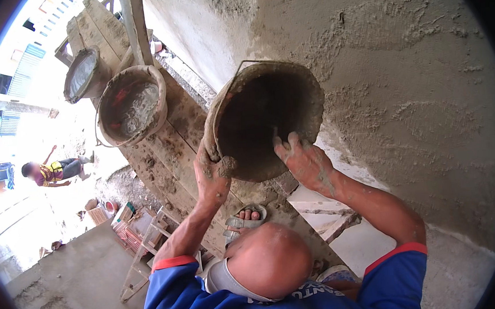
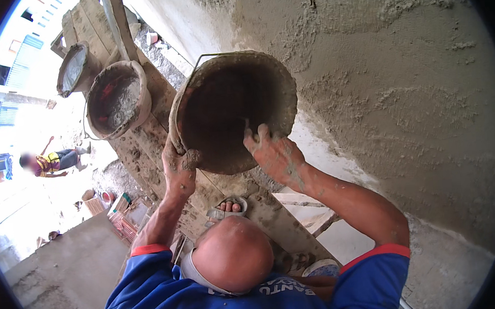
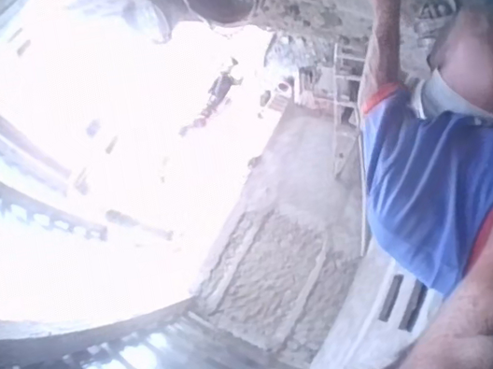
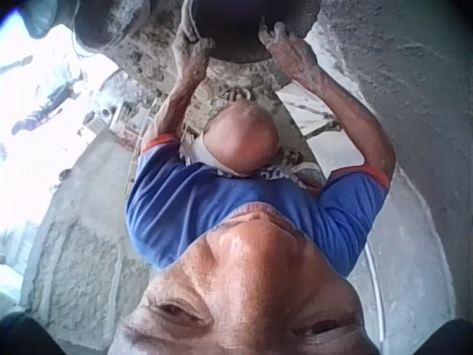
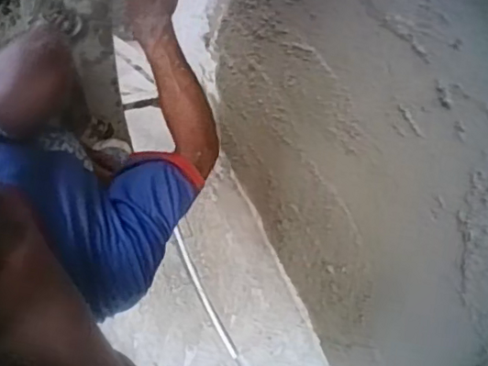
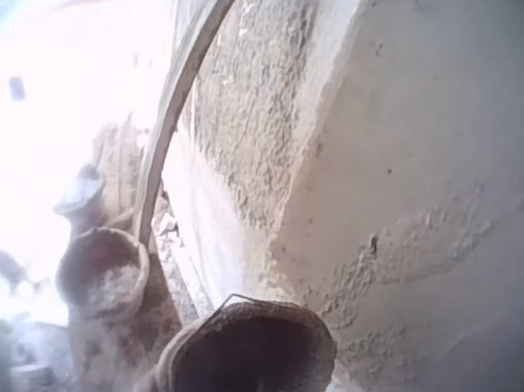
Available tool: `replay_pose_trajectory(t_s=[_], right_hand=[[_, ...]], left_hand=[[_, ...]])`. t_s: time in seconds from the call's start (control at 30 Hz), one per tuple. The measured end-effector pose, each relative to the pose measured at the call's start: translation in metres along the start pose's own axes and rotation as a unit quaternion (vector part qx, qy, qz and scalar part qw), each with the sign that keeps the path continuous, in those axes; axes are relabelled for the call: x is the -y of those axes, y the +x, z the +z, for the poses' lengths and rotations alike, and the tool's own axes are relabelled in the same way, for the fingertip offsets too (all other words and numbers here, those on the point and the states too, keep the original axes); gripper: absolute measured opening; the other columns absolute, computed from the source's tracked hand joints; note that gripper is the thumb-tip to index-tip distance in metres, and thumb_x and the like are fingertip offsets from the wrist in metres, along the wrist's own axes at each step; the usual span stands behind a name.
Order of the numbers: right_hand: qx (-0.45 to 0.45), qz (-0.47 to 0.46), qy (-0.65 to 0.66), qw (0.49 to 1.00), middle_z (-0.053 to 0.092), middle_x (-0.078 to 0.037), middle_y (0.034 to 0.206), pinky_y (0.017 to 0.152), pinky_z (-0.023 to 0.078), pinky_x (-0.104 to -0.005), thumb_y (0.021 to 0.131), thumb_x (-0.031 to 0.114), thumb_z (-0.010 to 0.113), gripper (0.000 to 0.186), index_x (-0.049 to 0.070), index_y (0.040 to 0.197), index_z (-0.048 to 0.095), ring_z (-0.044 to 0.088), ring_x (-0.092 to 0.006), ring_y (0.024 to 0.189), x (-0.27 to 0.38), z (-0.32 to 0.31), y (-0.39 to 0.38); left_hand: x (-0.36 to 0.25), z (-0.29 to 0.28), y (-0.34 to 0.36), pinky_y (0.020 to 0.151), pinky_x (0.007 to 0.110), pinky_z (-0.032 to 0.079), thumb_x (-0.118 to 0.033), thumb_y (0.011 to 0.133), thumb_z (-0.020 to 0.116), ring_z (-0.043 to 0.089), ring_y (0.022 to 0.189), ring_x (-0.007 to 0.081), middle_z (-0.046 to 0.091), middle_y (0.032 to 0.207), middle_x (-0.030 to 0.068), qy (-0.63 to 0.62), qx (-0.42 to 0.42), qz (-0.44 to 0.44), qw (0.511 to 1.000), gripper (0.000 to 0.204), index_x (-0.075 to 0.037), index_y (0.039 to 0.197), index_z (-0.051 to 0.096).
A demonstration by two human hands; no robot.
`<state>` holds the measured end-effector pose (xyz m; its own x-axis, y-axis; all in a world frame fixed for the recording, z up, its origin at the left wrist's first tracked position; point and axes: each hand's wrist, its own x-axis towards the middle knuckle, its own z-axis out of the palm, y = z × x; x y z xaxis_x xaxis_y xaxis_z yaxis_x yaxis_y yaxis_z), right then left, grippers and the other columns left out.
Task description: The person applies wet plaster from a bucket onto a wall using a trowel and then smooths it using a long wooden board.
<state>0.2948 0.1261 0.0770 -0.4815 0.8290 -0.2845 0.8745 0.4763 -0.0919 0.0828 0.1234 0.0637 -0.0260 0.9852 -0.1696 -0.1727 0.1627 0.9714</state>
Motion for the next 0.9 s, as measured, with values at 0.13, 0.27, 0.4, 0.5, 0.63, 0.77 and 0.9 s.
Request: replay_pose_trajectory(t_s=[0.13,0.27,0.4,0.5,0.63,0.77,0.9], right_hand=[[0.079,-0.042,-0.079,0.993,0.048,-0.015,0.092,0.052,0.053,-0.0314,0.076,0.006,0.05,0.038,0.001,0.114,0.048,0.062,-0.0249,0.07,-0.012,-0.038,-0.024],[-0.109,0.008,-0.182,0.977,0.049,-0.013,0.087,0.047,0.05,-0.0266,0.074,0.008,0.052,0.038,0.002,0.112,0.05,0.057,-0.02,0.064,-0.027,-0.043,-0.011],[-0.029,-0.019,-0.185,0.982,0.05,-0.012,0.085,0.044,0.049,-0.0266,0.072,0.011,0.054,0.041,0.001,0.112,0.051,0.056,-0.0195,0.063,-0.01,0.019,-0.035],[0.027,-0.042,-0.159,0.986,0.051,-0.011,0.084,0.046,0.05,-0.0268,0.072,0.011,0.054,0.042,0.0,0.113,0.051,0.056,-0.02,0.064,0.0,0.015,-0.049],[-0.088,0.015,-0.217,0.972,0.052,-0.008,0.081,0.057,0.038,-0.0289,0.073,0.013,0.053,0.038,0.004,0.11,0.054,0.049,-0.019,0.074,-0.005,-0.051,-0.027],[-0.079,0.065,-0.291,0.951,0.051,-0.007,0.078,0.054,0.036,-0.029,0.072,0.014,0.054,0.03,0.007,0.102,0.056,0.049,-0.018,0.072,-0.012,-0.047,-0.006],[-0.071,0.082,-0.311,0.944,0.053,-0.006,0.076,0.052,0.038,-0.0291,0.073,0.014,0.054,0.024,0.011,0.096,0.057,0.051,-0.0178,0.069,-0.029,-0.038,0.012]], left_hand=[[0.007,0.001,0.005,0.085,0.026,0.041,0.003,0.073,0.05,0.05,0.097,0.0126,0.057,0.107,0.007,0.044,0.011,0.03,0.999,0.047,0.002,0.12,0.045],[0.018,0.01,-0.004,0.083,0.025,0.042,-0.002,0.075,0.055,0.051,0.096,0.0108,0.057,0.108,0.0051,0.073,0.032,0.039,0.996,0.046,0.003,0.119,0.046],[0.029,0.02,-0.006,0.085,0.027,0.041,0.0,0.074,0.053,0.051,0.098,0.012,0.057,0.108,0.0067,0.085,0.029,0.057,0.994,0.046,0.004,0.119,0.045],[0.038,0.008,-0.013,0.086,0.027,0.041,0.001,0.074,0.053,0.051,0.098,0.0126,0.057,0.108,0.0067,0.127,0.006,0.047,0.991,0.046,0.004,0.119,0.045],[0.038,0.01,-0.019,0.085,0.027,0.041,0.002,0.072,0.051,0.052,0.098,0.0135,0.057,0.107,0.0075,0.152,-0.007,0.069,0.986,0.048,0.003,0.12,0.045],[0.015,0.025,-0.018,0.096,0.032,0.036,0.006,0.068,0.05,0.048,0.113,0.0212,0.052,0.12,0.0179,0.182,-0.007,0.072,0.981,0.062,0.002,0.128,0.038],[0.002,0.039,-0.006,0.098,0.033,0.034,0.007,0.067,0.049,0.046,0.115,0.022,0.051,0.122,0.0176,0.136,-0.035,0.188,0.972,0.062,0.003,0.128,0.038]])
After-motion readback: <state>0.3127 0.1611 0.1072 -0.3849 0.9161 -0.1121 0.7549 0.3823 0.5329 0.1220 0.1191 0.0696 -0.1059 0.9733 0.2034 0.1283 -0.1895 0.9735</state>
